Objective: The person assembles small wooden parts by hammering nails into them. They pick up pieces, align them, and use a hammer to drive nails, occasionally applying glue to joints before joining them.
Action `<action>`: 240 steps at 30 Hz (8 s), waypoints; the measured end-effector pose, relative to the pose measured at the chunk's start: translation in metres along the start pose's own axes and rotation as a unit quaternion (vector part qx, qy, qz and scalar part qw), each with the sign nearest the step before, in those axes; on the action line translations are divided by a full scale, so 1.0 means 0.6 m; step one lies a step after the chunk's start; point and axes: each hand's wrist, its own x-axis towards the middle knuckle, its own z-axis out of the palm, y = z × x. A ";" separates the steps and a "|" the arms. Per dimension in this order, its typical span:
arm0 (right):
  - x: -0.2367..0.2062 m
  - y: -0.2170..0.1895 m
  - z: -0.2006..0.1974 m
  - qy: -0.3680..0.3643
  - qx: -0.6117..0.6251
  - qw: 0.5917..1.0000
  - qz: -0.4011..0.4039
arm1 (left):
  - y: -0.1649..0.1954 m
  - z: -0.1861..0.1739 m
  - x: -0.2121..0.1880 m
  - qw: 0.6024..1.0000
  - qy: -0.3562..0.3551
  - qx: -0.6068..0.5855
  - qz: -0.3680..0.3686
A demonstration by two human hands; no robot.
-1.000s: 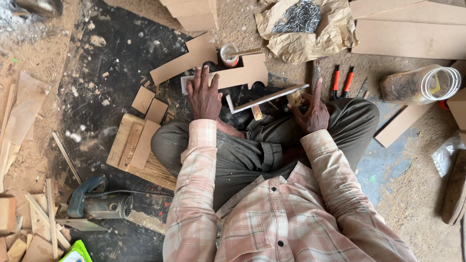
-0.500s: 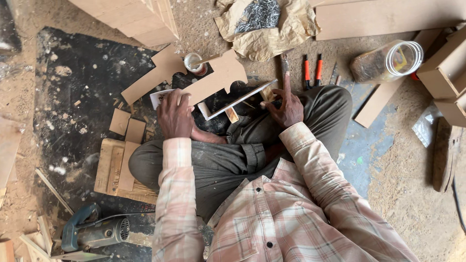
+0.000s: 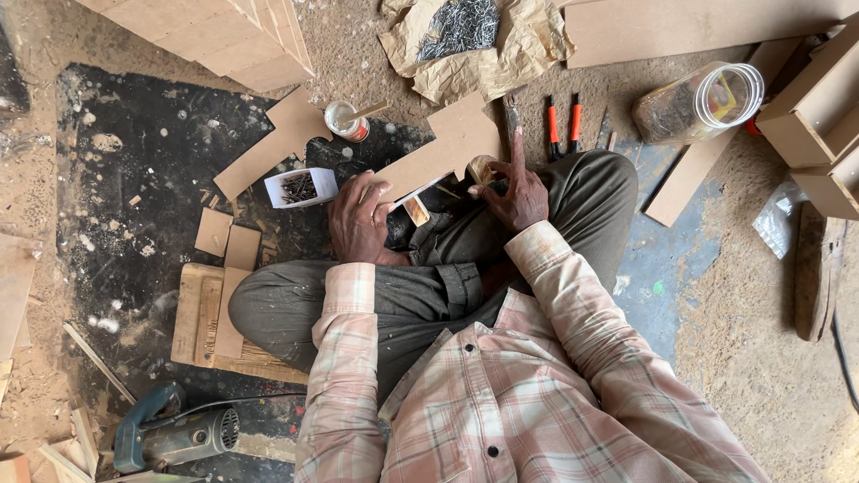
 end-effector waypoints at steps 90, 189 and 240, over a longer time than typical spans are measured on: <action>0.107 0.008 -0.035 -0.049 0.071 0.996 0.016 | -0.050 0.036 -0.044 0.798 0.102 -0.435 -0.403; 0.148 -0.035 -0.059 -0.128 0.078 0.978 0.147 | 0.045 0.207 0.574 0.909 -0.349 0.227 0.027; 0.151 -0.026 -0.037 -0.098 0.006 0.992 0.077 | -0.396 -0.221 0.296 0.890 -0.198 0.335 -0.237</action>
